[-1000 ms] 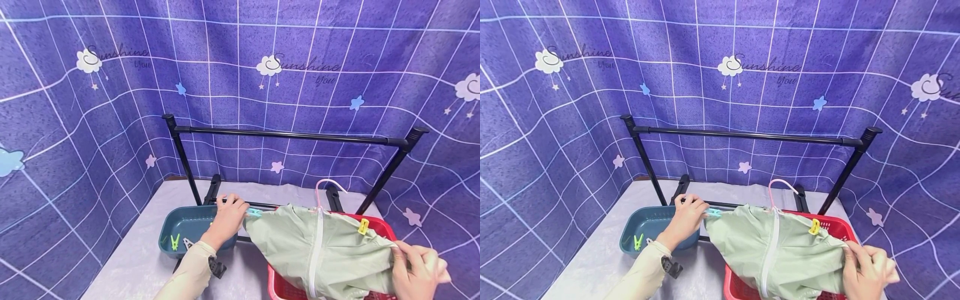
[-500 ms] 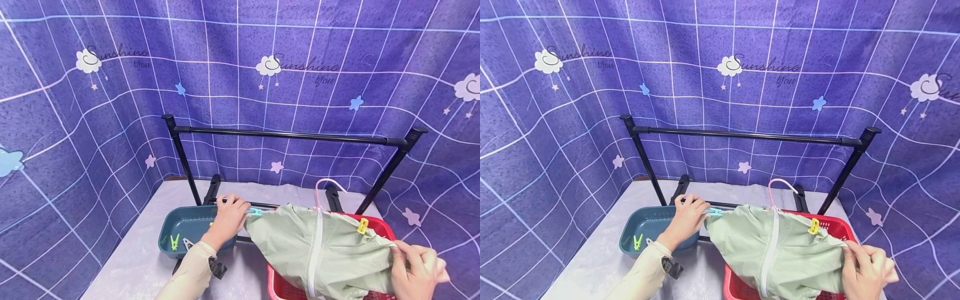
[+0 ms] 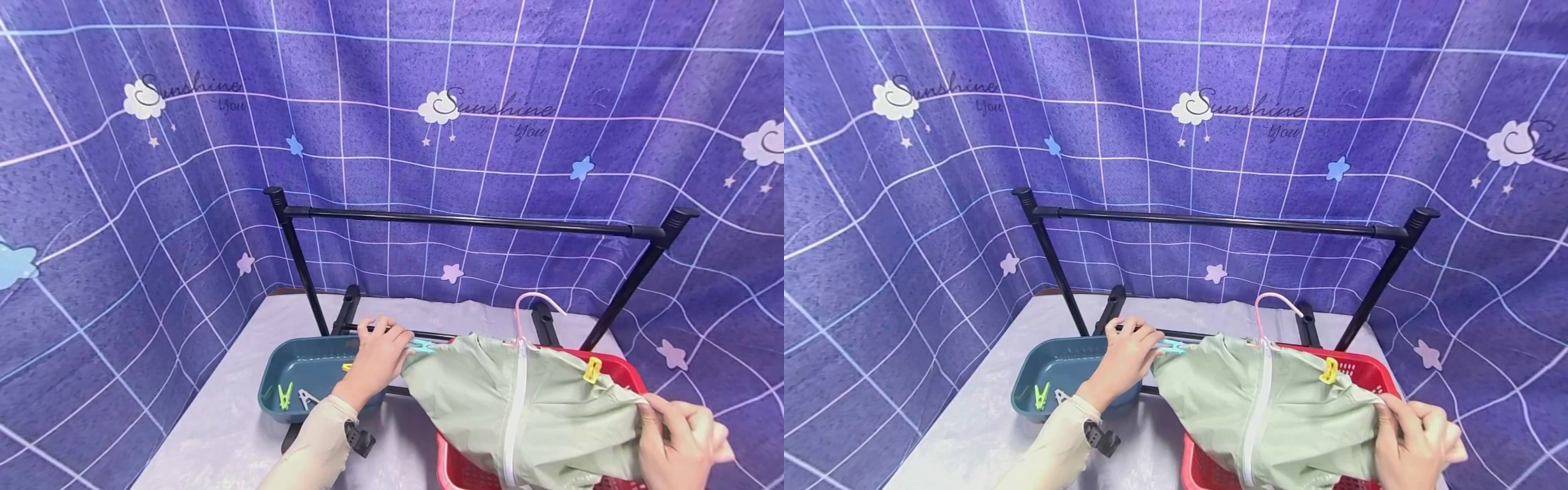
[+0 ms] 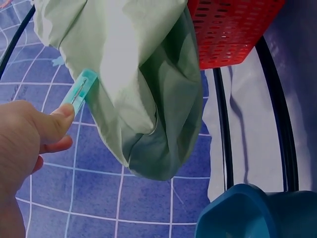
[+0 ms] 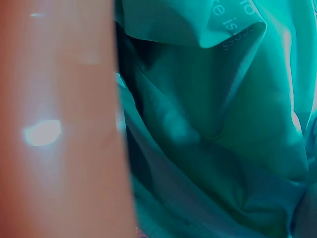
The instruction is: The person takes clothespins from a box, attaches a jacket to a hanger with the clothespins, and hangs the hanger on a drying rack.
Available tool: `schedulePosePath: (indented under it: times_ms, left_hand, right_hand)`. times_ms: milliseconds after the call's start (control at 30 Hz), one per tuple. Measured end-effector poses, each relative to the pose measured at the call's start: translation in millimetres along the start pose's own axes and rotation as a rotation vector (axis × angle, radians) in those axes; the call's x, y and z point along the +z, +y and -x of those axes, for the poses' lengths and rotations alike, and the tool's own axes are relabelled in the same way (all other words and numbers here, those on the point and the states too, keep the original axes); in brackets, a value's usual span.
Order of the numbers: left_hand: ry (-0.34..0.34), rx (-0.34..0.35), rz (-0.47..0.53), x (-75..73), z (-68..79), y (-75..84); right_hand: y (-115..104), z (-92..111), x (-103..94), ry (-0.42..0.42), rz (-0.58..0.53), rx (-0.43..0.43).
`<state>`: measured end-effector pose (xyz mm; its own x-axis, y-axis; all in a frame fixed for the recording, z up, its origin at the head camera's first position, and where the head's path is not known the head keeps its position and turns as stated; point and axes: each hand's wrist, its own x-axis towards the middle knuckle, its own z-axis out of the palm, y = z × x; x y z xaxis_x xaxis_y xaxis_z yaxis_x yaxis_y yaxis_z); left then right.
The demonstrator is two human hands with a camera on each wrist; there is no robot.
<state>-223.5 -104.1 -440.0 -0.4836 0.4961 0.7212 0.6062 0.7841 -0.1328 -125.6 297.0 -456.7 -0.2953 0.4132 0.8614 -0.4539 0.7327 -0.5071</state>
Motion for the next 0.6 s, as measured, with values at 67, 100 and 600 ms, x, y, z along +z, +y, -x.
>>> schedulePosePath:
  times_ms: [67,100,600]
  left_hand:
    - [-0.001,-0.005,0.008,-0.3,-0.6,1.1]
    - [0.0,-0.005,0.012,-0.2,-0.8,1.5]
    - [0.02,0.001,0.055,0.5,-7.1,9.1]
  right_hand:
    - [2.0,0.3,-0.2,-0.001,0.014,-0.006]
    - [2.2,0.3,-0.2,-0.002,0.018,-0.006]
    - [-34.7,-9.0,3.3,0.031,0.013,0.01]
